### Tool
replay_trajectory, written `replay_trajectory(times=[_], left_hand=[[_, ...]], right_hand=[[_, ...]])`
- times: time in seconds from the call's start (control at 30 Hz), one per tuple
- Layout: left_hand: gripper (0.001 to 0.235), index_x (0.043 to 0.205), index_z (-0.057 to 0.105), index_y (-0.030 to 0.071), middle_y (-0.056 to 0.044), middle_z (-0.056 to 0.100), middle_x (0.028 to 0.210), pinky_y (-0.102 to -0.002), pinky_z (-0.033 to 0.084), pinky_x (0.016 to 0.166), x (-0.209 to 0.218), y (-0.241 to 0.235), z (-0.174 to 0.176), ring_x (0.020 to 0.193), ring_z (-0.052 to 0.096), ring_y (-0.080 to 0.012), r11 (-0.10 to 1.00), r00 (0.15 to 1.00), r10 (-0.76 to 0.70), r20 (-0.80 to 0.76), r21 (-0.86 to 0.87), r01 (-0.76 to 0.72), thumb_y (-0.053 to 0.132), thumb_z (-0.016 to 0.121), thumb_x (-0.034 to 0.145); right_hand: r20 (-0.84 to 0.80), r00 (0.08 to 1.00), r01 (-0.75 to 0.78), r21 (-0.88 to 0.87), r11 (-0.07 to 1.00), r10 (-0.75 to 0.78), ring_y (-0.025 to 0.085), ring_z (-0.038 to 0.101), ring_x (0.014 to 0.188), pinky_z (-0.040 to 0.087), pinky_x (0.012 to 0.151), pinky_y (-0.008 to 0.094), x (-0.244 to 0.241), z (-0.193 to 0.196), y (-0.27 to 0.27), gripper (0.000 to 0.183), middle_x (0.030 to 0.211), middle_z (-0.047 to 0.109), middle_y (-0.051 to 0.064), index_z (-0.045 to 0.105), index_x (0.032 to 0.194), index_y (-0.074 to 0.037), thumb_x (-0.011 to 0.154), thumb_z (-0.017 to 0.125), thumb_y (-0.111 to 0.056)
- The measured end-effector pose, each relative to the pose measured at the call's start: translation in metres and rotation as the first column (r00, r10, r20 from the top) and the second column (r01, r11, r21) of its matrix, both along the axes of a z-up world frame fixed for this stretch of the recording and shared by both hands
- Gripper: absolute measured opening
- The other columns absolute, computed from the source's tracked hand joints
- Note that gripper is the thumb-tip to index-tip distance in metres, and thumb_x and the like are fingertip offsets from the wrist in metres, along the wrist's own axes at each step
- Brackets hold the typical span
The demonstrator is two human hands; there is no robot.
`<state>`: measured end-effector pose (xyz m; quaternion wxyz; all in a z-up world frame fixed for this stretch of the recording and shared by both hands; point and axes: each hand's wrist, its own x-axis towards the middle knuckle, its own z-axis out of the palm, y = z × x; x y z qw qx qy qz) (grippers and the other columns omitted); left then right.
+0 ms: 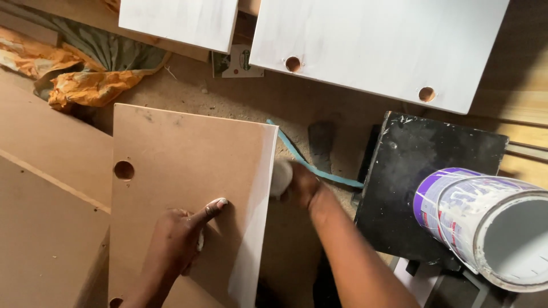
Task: Painting the edges and surfaces of wooden furniture panels using a sponge applicator and white paint.
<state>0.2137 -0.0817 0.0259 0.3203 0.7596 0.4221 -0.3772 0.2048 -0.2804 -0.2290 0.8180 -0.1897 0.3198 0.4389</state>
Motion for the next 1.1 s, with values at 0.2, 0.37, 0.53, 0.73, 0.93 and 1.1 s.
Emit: replay_trajectory(times=[0.2, 0.37, 0.53, 0.73, 0.93, 1.1], left_hand=[[0.079, 0.047, 0.039, -0.001, -0.023, 0.041, 0.037, -0.042, 0.027, 0.033, 0.0, 0.004, -0.003, 0.028, 0.038, -0.0347, 1.0, 0.999, 0.023, -0.036, 0.019, -0.022, 0.057, 0.08, 0.081], [0.075, 0.049, 0.038, 0.004, -0.005, 0.023, 0.059, -0.044, 0.027, 0.042, -0.019, 0.026, -0.033, 0.049, 0.025, -0.0201, 0.999, 0.996, -0.045, 0.079, -0.016, 0.046, 0.053, 0.086, 0.081], [0.09, 0.141, 0.056, 0.062, -0.003, 0.05, 0.06, -0.037, 0.048, 0.049, -0.035, 0.052, -0.059, 0.046, 0.049, -0.0196, 0.571, 0.555, -0.82, 0.141, 0.137, 0.809, -0.009, 0.054, 0.085], [0.072, 0.048, 0.056, -0.004, -0.02, 0.047, 0.037, -0.04, 0.042, 0.028, -0.019, 0.032, -0.032, 0.028, 0.052, -0.0298, 0.995, 0.999, -0.012, 0.047, -0.095, 0.017, 0.053, 0.088, 0.077], [0.082, 0.038, 0.048, 0.002, -0.014, 0.045, 0.036, -0.043, 0.043, 0.052, -0.012, 0.023, -0.002, 0.036, 0.05, -0.0287, 0.985, 0.985, -0.167, 0.04, -0.043, 0.169, 0.067, 0.072, 0.082], [0.084, 0.043, 0.042, 0.003, -0.013, 0.046, 0.038, -0.043, 0.041, 0.051, -0.006, 0.02, 0.008, 0.036, 0.047, -0.0276, 0.986, 0.987, -0.161, -0.028, -0.035, 0.16, 0.073, 0.068, 0.082]], right_hand=[[0.073, 0.996, 0.076, -0.248, 0.966, -0.06, 0.026, 0.063, 0.063, 0.058, 0.048, 0.035, 0.101, 0.071, -0.039, 0.05, 0.088, 0.069, 0.018, 0.067, 0.124, 0.0, 0.093, 0.052, -0.036], [-0.066, 0.994, -0.103, -0.274, 0.956, 0.088, 0.023, 0.063, 0.062, 0.046, 0.047, 0.031, 0.059, 0.065, -0.022, 0.023, 0.075, 0.067, 0.007, 0.065, 0.088, -0.015, 0.088, 0.054, -0.035], [-0.038, 0.947, 0.297, -0.284, 0.912, -0.32, 0.028, 0.071, 0.089, 0.058, 0.055, 0.033, 0.109, 0.095, -0.035, 0.047, 0.109, 0.075, 0.016, 0.072, 0.12, -0.008, 0.086, 0.048, -0.028], [0.429, 0.412, 0.503, -0.843, 0.192, 0.804, 0.025, 0.07, 0.091, 0.056, 0.083, 0.036, 0.101, 0.177, -0.043, 0.016, 0.097, 0.069, 0.004, 0.061, 0.118, -0.028, 0.104, 0.054, -0.03], [0.356, -0.102, 0.502, -0.788, 0.357, 0.929, 0.03, 0.059, 0.072, 0.046, 0.063, 0.045, -0.059, 0.189, -0.01, 0.009, 0.08, 0.065, 0.003, 0.064, 0.089, -0.018, 0.084, 0.061, -0.011], [0.1, -0.202, 0.767, -0.602, 0.221, 0.974, 0.027, 0.047, 0.072, 0.039, 0.06, 0.04, -0.073, 0.192, 0.008, 0.033, 0.081, 0.054, 0.003, 0.07, 0.119, -0.008, 0.086, 0.067, -0.006]])
